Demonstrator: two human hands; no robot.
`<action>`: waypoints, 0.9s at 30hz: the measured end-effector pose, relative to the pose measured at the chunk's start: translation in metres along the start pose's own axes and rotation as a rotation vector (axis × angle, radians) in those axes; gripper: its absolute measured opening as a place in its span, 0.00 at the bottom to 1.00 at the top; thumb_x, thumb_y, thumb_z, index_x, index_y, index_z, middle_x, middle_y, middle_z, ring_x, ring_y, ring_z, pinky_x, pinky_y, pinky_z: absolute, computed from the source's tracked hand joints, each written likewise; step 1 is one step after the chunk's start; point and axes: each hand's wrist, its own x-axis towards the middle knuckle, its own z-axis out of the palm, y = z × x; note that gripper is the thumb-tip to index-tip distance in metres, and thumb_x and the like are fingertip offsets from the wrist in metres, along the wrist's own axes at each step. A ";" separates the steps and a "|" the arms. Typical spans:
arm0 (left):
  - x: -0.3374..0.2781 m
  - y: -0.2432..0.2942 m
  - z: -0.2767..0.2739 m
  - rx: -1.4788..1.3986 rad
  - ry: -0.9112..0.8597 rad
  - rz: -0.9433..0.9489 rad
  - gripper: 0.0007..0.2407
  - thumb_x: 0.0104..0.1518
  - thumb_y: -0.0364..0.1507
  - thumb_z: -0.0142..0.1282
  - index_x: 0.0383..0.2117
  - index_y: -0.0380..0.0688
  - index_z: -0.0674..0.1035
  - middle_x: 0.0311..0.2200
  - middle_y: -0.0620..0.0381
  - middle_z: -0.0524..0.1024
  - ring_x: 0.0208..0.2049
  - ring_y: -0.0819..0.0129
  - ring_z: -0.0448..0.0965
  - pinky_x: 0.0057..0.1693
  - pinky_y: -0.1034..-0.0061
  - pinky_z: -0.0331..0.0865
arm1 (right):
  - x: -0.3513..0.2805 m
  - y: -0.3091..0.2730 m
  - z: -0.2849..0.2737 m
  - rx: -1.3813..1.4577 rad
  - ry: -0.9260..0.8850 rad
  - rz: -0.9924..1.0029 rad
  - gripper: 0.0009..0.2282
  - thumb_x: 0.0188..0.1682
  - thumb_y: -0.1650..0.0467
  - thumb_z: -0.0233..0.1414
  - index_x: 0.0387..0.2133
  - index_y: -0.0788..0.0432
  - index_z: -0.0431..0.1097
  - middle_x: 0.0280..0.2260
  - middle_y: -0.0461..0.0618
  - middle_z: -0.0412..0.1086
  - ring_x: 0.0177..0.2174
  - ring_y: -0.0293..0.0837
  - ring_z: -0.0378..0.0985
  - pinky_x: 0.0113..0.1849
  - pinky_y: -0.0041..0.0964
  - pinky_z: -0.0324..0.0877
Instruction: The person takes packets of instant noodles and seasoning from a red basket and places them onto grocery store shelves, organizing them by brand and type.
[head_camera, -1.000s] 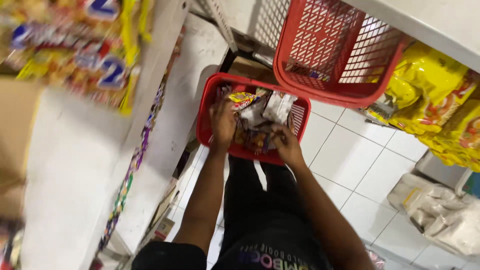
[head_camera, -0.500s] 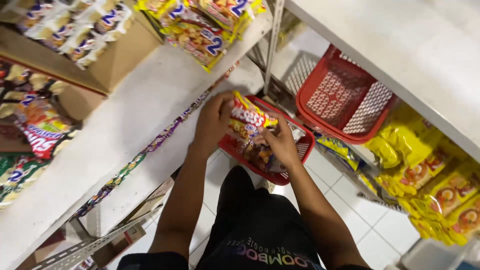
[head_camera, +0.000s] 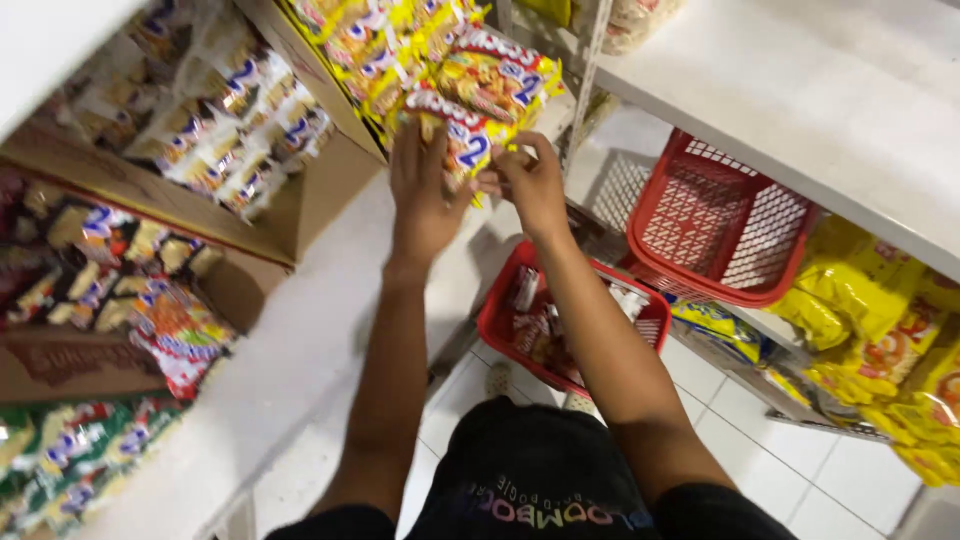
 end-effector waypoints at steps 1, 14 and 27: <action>-0.010 0.000 0.002 -0.054 -0.001 -0.028 0.35 0.57 0.32 0.68 0.70 0.44 0.60 0.72 0.32 0.47 0.73 0.30 0.46 0.74 0.44 0.44 | -0.003 0.001 0.004 -0.016 0.043 -0.004 0.12 0.52 0.72 0.55 0.43 0.59 0.59 0.31 0.54 0.73 0.29 0.45 0.82 0.32 0.39 0.80; -0.026 -0.028 0.055 0.030 0.045 -0.163 0.30 0.70 0.47 0.56 0.73 0.52 0.59 0.75 0.44 0.45 0.75 0.46 0.43 0.76 0.53 0.43 | -0.149 0.147 -0.176 -0.242 0.406 0.042 0.10 0.65 0.68 0.50 0.35 0.62 0.65 0.32 0.50 0.67 0.31 0.41 0.71 0.33 0.35 0.69; -0.145 0.038 0.111 -0.285 -0.202 0.167 0.11 0.59 0.31 0.58 0.45 0.53 0.72 0.50 0.51 0.74 0.54 0.49 0.71 0.63 0.51 0.61 | -0.245 0.234 -0.332 -0.634 0.568 0.122 0.06 0.56 0.74 0.51 0.42 0.67 0.66 0.37 0.56 0.73 0.39 0.46 0.77 0.44 0.41 0.74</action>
